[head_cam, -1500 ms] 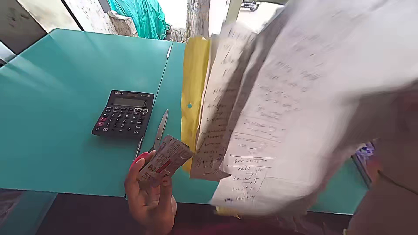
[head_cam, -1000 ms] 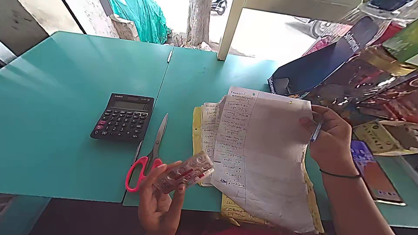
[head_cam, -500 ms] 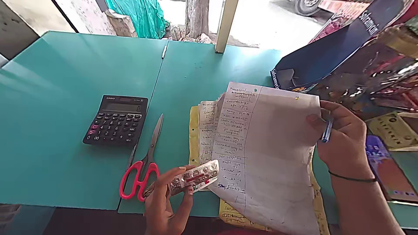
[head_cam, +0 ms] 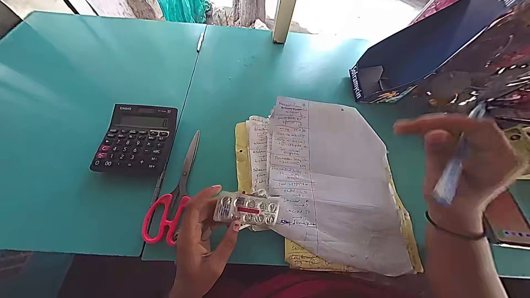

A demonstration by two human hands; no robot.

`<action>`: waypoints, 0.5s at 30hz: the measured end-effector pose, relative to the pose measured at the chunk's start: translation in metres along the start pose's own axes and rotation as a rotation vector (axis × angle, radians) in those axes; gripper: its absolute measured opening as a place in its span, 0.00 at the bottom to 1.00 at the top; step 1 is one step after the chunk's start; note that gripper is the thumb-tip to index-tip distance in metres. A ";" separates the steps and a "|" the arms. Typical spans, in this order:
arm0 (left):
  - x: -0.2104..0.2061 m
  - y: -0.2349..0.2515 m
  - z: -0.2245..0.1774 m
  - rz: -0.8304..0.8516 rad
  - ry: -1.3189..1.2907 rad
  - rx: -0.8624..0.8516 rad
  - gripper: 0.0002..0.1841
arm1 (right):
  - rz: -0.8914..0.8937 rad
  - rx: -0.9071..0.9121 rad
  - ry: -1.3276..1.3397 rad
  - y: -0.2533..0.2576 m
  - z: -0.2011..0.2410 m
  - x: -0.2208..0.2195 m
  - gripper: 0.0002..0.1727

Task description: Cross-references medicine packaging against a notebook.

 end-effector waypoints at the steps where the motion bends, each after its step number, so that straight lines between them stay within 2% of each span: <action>1: 0.000 0.000 0.000 -0.006 -0.007 -0.001 0.31 | 0.069 0.012 0.020 -0.009 0.016 0.002 0.14; 4: 0.000 0.000 0.002 0.007 -0.002 -0.010 0.27 | 0.295 0.064 -0.023 -0.042 0.066 -0.008 0.12; 7: 0.000 0.000 0.004 0.036 0.039 -0.009 0.24 | 0.376 0.116 -0.146 -0.070 0.096 -0.030 0.21; 10: 0.000 0.000 0.003 0.068 0.105 -0.001 0.24 | 0.429 0.098 -0.179 -0.086 0.097 -0.045 0.27; 15: -0.003 0.000 0.002 0.033 0.250 0.012 0.23 | 0.377 0.050 -0.141 -0.093 0.090 -0.052 0.23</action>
Point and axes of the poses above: each hand's wrist, its own y-axis towards the middle knuckle, its own x-axis out of the back of the hand, z = x × y, the point moved 2 cm from there along y, towards the middle knuckle, and after that the axes turned 4 degrees about -y, right-handed, at the moved point
